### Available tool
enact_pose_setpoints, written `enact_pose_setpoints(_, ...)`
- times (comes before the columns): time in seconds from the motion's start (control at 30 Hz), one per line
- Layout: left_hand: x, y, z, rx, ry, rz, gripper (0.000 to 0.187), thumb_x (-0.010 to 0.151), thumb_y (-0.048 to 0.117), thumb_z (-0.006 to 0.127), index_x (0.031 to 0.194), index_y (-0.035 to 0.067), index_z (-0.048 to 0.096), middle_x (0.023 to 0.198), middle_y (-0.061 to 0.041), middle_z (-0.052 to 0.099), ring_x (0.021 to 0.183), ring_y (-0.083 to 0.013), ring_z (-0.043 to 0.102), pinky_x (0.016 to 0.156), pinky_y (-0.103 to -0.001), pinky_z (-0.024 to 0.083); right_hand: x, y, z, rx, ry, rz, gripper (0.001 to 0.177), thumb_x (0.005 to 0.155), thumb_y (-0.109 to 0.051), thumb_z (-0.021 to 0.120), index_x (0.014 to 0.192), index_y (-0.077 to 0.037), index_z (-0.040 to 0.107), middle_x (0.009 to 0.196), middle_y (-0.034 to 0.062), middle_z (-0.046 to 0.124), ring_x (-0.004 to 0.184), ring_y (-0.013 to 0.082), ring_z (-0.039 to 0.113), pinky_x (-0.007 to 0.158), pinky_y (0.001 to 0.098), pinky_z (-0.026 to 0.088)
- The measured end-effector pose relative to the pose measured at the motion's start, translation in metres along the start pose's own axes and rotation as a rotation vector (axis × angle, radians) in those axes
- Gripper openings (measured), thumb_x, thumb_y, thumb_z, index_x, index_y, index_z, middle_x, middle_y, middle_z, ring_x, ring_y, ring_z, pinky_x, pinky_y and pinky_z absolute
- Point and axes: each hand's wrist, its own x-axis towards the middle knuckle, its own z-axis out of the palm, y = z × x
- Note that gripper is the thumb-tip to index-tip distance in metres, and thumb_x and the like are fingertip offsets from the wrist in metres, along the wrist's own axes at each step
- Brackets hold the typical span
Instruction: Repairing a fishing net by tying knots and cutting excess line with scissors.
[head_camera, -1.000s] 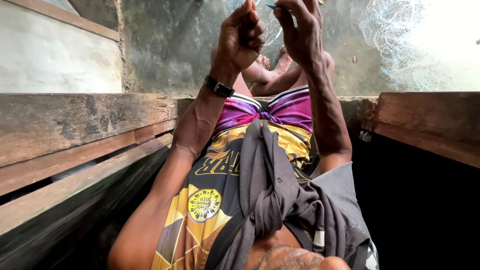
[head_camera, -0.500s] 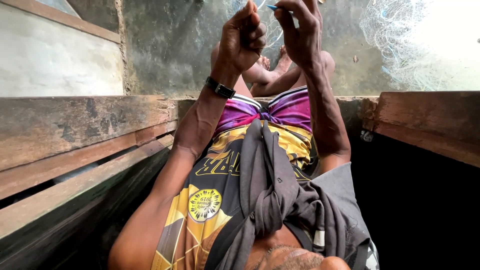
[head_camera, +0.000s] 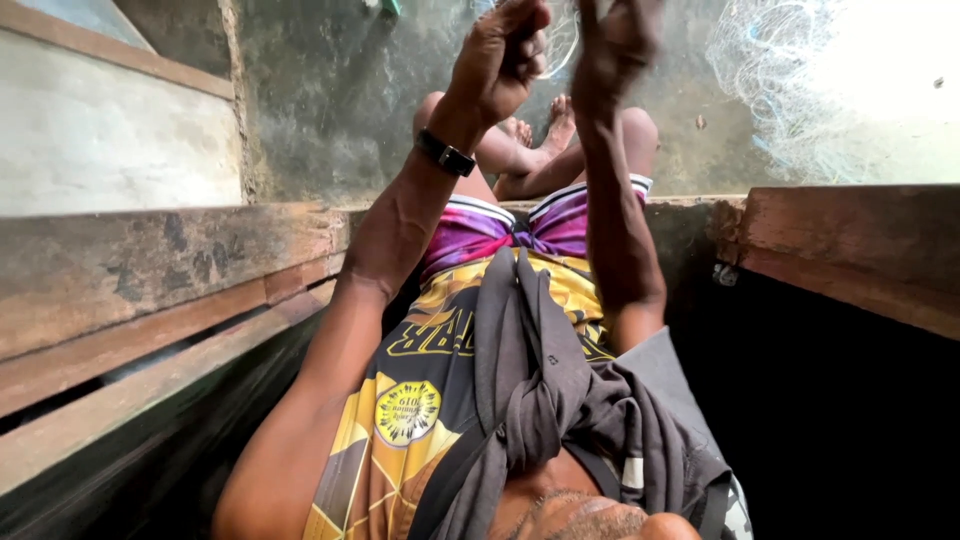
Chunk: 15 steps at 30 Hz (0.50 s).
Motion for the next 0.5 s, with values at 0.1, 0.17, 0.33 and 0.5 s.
enact_pose_setpoints(0.1, 0.018, 0.010, -0.008, 0.056, 0.056, -0.044, 0.015, 0.086, 0.017, 0.078, 0.081, 0.006, 0.069, 0.069, -0.002, 0.062, 0.053, -0.0063, 0.049, 0.047, -0.021, 0.030, 0.029, -0.014, -0.035, 0.524, 0.191, 0.071, 0.014, 0.110, -0.009, 0.058, 0.122, -0.009, 0.065, 0.097, 0.0087, 0.056, 0.074, 0.0211, 0.040, 0.062, 0.0368, 0.035)
enact_pose_setpoints(0.17, 0.019, 0.013, -0.017, 0.075, 0.111, -0.126, 0.017, 0.083, 0.015, 0.075, 0.076, 0.002, 0.067, 0.056, 0.000, 0.050, 0.050, -0.0064, 0.044, 0.046, -0.021, 0.027, 0.046, -0.050, -0.063, 0.869, 0.204, -0.105, 0.019, 0.115, -0.007, 0.054, 0.134, -0.007, 0.060, 0.119, 0.0183, 0.066, 0.089, 0.0321, 0.053, 0.072, 0.0454, 0.045)
enact_pose_setpoints(0.33, 0.025, 0.035, -0.034, 0.297, 0.045, -0.064, 0.033, 0.081, 0.026, 0.077, 0.059, 0.012, 0.057, 0.057, 0.000, 0.051, 0.057, -0.0120, 0.047, 0.052, -0.026, 0.029, 0.026, -0.047, -0.105, -0.382, -0.493, -0.163, 0.007, 0.114, -0.006, 0.059, 0.112, 0.001, 0.059, 0.101, 0.0149, 0.057, 0.080, 0.0232, 0.050, 0.064, 0.0356, 0.042)
enact_pose_setpoints(0.5, 0.029, 0.033, -0.058, 0.434, -0.065, -0.018, 0.034, 0.084, -0.001, 0.054, 0.056, 0.015, 0.045, 0.057, -0.001, 0.045, 0.057, -0.0113, 0.038, 0.054, -0.026, 0.023, -0.021, -0.057, -0.122, -0.378, -0.678, -0.064, 0.020, 0.110, -0.008, 0.069, 0.121, 0.007, 0.063, 0.103, 0.0223, 0.066, 0.081, 0.0298, 0.064, 0.065, 0.0403, 0.056)
